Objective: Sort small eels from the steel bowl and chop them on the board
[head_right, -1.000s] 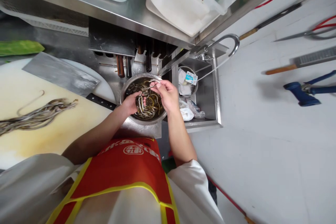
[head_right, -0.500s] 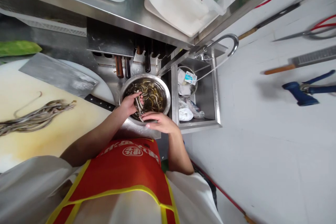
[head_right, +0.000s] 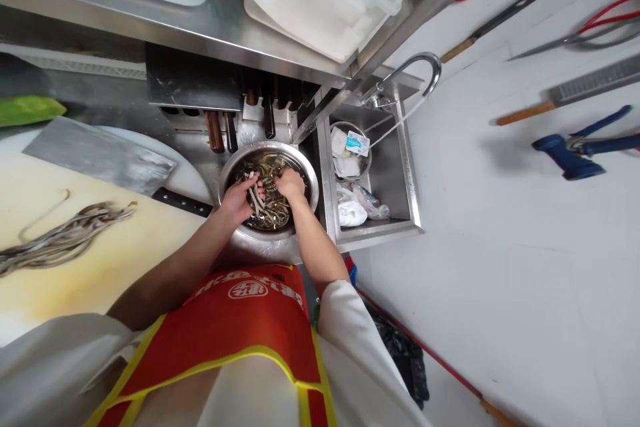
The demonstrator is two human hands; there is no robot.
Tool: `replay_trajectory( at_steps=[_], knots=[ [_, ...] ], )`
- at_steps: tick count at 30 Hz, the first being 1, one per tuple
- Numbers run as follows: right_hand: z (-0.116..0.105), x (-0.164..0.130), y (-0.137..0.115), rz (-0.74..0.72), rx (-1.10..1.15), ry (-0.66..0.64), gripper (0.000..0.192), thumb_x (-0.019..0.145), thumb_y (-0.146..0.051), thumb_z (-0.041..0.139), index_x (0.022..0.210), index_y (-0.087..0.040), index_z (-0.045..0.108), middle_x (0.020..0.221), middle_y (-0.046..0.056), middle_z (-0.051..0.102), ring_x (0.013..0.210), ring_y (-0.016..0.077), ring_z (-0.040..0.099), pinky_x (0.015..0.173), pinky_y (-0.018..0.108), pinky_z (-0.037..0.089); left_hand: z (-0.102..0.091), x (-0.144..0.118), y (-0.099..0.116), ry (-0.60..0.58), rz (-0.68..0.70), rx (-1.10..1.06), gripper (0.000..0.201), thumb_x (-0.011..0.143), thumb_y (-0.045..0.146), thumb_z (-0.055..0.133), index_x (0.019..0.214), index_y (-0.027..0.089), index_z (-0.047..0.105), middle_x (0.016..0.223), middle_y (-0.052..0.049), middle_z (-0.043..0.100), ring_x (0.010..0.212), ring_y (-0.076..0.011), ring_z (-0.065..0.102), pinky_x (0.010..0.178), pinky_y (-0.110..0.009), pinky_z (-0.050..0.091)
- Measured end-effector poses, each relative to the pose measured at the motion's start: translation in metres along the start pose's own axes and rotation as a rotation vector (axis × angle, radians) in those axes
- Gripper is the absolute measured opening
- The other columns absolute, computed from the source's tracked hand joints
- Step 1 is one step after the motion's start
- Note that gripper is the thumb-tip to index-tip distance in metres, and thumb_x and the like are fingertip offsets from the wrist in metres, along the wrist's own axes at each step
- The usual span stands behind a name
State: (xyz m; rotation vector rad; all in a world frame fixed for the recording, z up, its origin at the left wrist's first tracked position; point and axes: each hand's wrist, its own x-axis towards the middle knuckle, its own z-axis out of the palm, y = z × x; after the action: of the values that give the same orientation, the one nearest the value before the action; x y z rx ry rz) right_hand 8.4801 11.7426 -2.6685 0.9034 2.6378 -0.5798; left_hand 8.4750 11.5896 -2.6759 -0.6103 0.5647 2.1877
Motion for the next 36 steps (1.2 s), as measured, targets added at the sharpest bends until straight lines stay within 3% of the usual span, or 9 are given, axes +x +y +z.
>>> replay_trajectory(
  at_steps=[2,6,9,12,16,21,27,30,36],
  knots=[
    [-0.001,0.009,-0.004,-0.032,0.142,0.01,0.007,0.079,-0.021,0.065,0.082,-0.018,0.071,0.089,0.009,0.073,0.09,0.0251,0.068,0.087,0.037,0.049,0.0,0.0,-0.001,0.008,0.008,0.01,0.021,0.073,0.013,0.076,0.088,0.015,0.061,0.063,0.002,0.06,0.05,-0.0088,0.054,0.049,-0.02,0.045],
    [-0.019,0.003,-0.002,-0.142,0.842,0.02,0.01,0.076,-0.028,0.067,0.082,-0.02,0.065,0.072,-0.001,0.067,0.071,0.0154,0.063,0.074,0.029,0.051,-0.001,0.003,-0.003,0.022,0.001,0.005,0.015,0.076,0.013,0.073,0.085,0.015,0.06,0.061,0.001,0.06,0.048,-0.0094,0.054,0.048,-0.021,0.046],
    [-0.041,-0.017,-0.003,-0.272,1.271,-0.041,0.018,0.071,-0.031,0.074,0.083,-0.023,0.063,0.074,-0.003,0.066,0.073,0.013,0.063,0.071,0.026,0.052,0.0,0.006,-0.003,0.072,-0.058,0.007,0.012,0.079,0.013,0.07,0.08,0.015,0.058,0.061,0.0,0.06,0.047,-0.0102,0.054,0.047,-0.022,0.047],
    [-0.055,-0.039,-0.007,-0.394,1.45,-0.077,0.018,0.072,-0.029,0.077,0.083,-0.025,0.063,0.08,-0.003,0.068,0.079,0.013,0.064,0.074,0.026,0.054,0.001,0.007,-0.001,0.07,-0.125,-0.003,0.008,0.083,0.012,0.066,0.08,0.014,0.059,0.062,-0.002,0.061,0.048,-0.0113,0.056,0.048,-0.023,0.049],
    [-0.053,-0.06,-0.01,-0.449,1.529,-0.109,0.018,0.073,-0.029,0.078,0.084,-0.025,0.064,0.087,-0.001,0.072,0.086,0.0149,0.067,0.075,0.027,0.055,0.003,0.003,0.003,0.034,-0.169,-0.041,0.006,0.089,0.013,0.059,0.083,0.013,0.061,0.064,-0.003,0.063,0.051,-0.012,0.06,0.051,-0.023,0.052],
    [-0.034,-0.075,-0.01,-0.344,1.551,-0.172,0.025,0.069,-0.029,0.081,0.083,-0.024,0.061,0.096,0.002,0.075,0.086,0.0172,0.069,0.082,0.034,0.056,0.005,0.0,0.006,0.045,-0.193,-0.026,0.01,0.092,0.013,0.056,0.084,0.012,0.061,0.065,-0.005,0.066,0.052,-0.013,0.062,0.052,-0.024,0.053],
    [-0.03,-0.077,-0.017,-0.233,1.427,0.035,0.025,0.076,-0.038,0.075,0.087,-0.026,0.056,0.101,0.003,0.073,0.095,0.0204,0.069,0.096,0.044,0.053,0.001,0.003,0.003,0.041,-0.258,0.058,0.007,0.09,0.012,0.057,0.084,0.012,0.062,0.065,-0.006,0.066,0.051,-0.0137,0.062,0.052,-0.025,0.053],
    [-0.027,-0.073,-0.024,-0.22,1.371,0.073,0.023,0.081,-0.041,0.069,0.089,-0.025,0.055,0.103,0.005,0.072,0.103,0.022,0.068,0.098,0.046,0.052,-0.001,0.003,0.003,0.021,-0.291,0.079,0.009,0.091,0.014,0.058,0.084,0.012,0.063,0.066,-0.007,0.067,0.052,-0.0143,0.063,0.052,-0.026,0.054],
    [0.0,-0.077,-0.028,-0.21,1.369,-0.049,0.033,0.073,-0.047,0.072,0.088,-0.025,0.054,0.1,0.006,0.073,0.101,0.0247,0.068,0.09,0.044,0.054,-0.001,0.002,0.0,0.02,-0.244,0.018,0.003,0.084,0.014,0.068,0.083,0.012,0.067,0.066,-0.006,0.068,0.051,-0.0146,0.063,0.05,-0.026,0.053]
  ],
)
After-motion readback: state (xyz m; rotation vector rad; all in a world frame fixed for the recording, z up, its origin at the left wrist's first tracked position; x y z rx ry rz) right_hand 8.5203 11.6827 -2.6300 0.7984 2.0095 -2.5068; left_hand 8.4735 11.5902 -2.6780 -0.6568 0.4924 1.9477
